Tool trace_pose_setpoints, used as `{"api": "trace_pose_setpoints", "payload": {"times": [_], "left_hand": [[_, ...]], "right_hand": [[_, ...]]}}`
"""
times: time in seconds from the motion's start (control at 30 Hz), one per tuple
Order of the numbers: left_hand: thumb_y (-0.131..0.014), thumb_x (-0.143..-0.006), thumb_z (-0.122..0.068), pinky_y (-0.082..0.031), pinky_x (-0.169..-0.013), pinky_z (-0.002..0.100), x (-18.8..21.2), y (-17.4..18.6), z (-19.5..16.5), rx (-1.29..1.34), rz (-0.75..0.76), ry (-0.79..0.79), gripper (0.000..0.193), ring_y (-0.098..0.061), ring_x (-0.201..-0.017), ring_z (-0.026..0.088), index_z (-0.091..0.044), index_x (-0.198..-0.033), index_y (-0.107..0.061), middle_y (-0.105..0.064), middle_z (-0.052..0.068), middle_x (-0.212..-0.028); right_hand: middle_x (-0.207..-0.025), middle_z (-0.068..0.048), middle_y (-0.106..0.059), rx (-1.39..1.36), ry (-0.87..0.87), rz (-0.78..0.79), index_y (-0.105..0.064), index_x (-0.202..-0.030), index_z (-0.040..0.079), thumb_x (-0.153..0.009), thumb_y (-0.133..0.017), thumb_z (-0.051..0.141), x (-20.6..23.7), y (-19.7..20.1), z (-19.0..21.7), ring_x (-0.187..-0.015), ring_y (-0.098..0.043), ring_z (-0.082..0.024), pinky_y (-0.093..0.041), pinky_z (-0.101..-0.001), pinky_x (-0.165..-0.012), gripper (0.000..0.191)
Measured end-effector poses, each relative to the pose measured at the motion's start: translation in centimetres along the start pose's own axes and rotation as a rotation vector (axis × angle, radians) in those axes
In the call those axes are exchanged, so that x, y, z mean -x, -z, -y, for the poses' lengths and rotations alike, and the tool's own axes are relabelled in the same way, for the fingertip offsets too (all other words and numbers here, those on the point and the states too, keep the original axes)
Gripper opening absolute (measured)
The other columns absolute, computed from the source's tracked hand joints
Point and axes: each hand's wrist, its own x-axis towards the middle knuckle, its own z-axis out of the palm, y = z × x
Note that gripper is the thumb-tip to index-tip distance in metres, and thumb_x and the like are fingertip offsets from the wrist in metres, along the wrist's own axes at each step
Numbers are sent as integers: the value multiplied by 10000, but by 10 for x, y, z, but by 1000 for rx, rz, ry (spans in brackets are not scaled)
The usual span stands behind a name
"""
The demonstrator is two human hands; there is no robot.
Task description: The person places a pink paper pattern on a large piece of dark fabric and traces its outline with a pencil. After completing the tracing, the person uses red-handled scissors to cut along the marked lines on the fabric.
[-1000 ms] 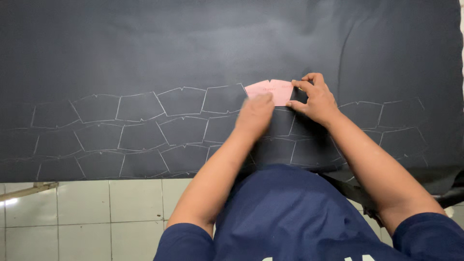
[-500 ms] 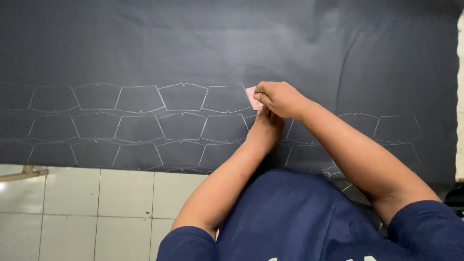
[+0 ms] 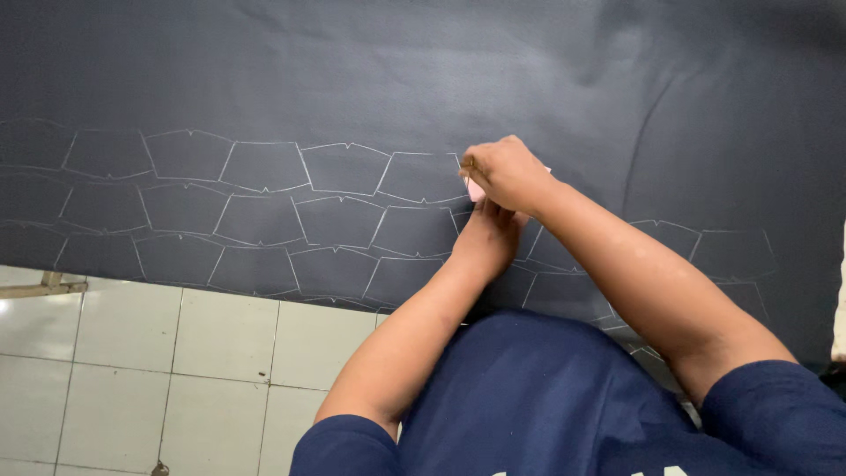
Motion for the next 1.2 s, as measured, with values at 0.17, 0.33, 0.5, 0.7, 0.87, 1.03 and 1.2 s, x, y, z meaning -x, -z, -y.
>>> {"api": "trace_pose_setpoints", "payload": {"times": [0.17,0.33,0.5,0.7,0.87,1.03,1.2], "left_hand": [[-563,-906,-80,-475,-1032,466,-2,8,3,126,-38,50,281,-537,-1223,371,-20,-1169,-645,-540,209,-1312],[-563,-903,-80,-494,-989,457,-7,17,3,80,-4,48,296,-548,-1201,366,-24,-1182,-643,-561,207,-1285],[-547,-910,-90,-487,-990,444,-9,23,1,37,125,52,310,-560,-1177,360,-13,-1197,-634,-586,210,-1255],[-550,-863,-155,-488,-969,424,-12,26,2,-125,35,-48,418,-563,-1155,385,-6,-1248,-609,-534,302,-1387],[-554,-908,-142,-502,-988,432,-10,26,0,-97,25,-18,372,-580,-1214,397,11,-1244,-593,-516,306,-1438],[-557,-893,-145,-503,-1007,440,-9,23,1,-97,-5,-26,394,-570,-1233,403,10,-1253,-595,-517,298,-1427],[-566,-910,-141,-508,-1019,439,-9,24,2,-79,11,-27,367,-568,-1242,403,1,-1247,-603,-512,295,-1437]], "right_hand": [[-892,-143,-744,39,75,-107,-731,-969,28,-981,-667,181,-18,-3,-7,-813,-708,-350,-552,-430,-745,166],[-911,-144,-747,6,76,-132,-725,-985,25,-1005,-664,199,-19,-1,-7,-839,-720,-334,-556,-423,-749,185],[-889,-137,-752,-50,-118,-66,-737,-1010,47,-999,-656,229,-13,6,-10,-818,-728,-316,-561,-408,-722,200],[-887,-136,-754,42,-229,-83,-742,-1008,52,-992,-664,241,12,26,-24,-804,-726,-314,-554,-412,-711,205],[-879,-137,-750,-4,-272,-127,-743,-1005,50,-993,-660,238,27,33,-32,-796,-723,-316,-552,-408,-707,206],[-894,-141,-749,19,-233,-158,-745,-1008,41,-1006,-656,236,35,29,-36,-809,-721,-325,-552,-414,-712,215],[-882,-136,-748,1,-250,-142,-753,-1008,50,-1001,-652,237,38,30,-39,-808,-716,-321,-547,-415,-707,213]]}}
